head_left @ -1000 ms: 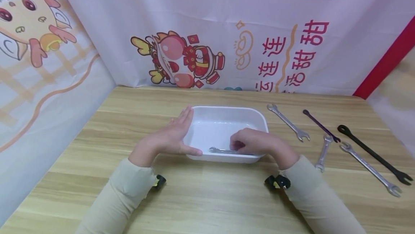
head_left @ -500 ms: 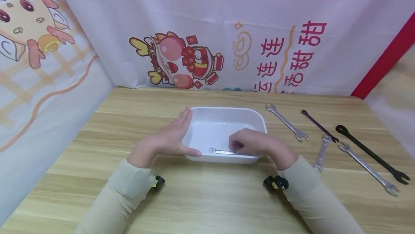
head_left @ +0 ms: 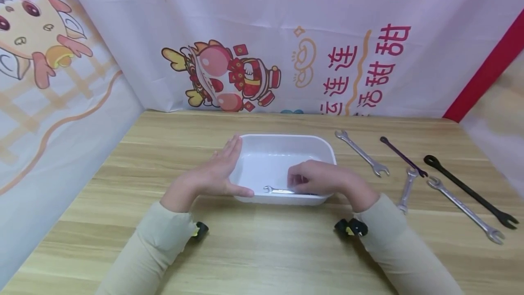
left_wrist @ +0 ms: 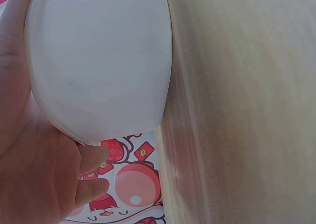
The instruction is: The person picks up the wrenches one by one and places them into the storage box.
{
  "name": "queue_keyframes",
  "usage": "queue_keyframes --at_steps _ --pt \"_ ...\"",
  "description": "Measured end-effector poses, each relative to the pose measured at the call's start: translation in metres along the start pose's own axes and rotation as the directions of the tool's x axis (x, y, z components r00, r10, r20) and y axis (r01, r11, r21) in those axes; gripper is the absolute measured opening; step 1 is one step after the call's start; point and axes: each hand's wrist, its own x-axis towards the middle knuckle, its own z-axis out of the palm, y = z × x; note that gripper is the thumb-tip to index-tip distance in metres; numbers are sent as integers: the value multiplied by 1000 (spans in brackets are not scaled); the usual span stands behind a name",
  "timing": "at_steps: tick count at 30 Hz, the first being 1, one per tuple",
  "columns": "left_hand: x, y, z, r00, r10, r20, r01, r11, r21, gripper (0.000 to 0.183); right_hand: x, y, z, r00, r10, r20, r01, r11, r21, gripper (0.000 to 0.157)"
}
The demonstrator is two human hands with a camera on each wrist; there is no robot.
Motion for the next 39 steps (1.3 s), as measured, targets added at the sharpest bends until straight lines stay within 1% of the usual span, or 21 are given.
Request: queue_keyframes --at_steps 7,11,14,19,26,33,36,39 --pt "1 1 0 1000 11 -12 -11 1000 0 137 -3 -1 -4 999 0 -33 0 1000 0 10" --pt "1 1 0 1000 13 -11 -13 1000 1 137 -8 -2 -9 998 -18 -59 17 1000 -3 13" --pt "1 1 0 1000 15 -11 -15 1000 1 137 -11 -2 -14 995 -37 -91 35 999 -23 15" --pt "2 0 0 1000 20 -11 -20 1000 -5 136 -16 1 -19 988 -78 -134 75 997 -26 15" --pt "2 0 0 1000 19 -7 -19 1000 -3 136 -23 2 -28 983 -54 -176 52 999 -16 17" --pt "3 -1 0 1000 8 -8 -8 1000 -9 136 -30 3 -35 975 -55 -216 54 998 -11 18" --pt "3 -1 0 1000 7 -7 -7 1000 -9 137 -34 4 -38 969 -54 -241 57 998 4 18" --pt "3 -1 -1 1000 8 -6 -8 1000 -7 137 -40 6 -43 957 -51 -285 54 999 2 21"
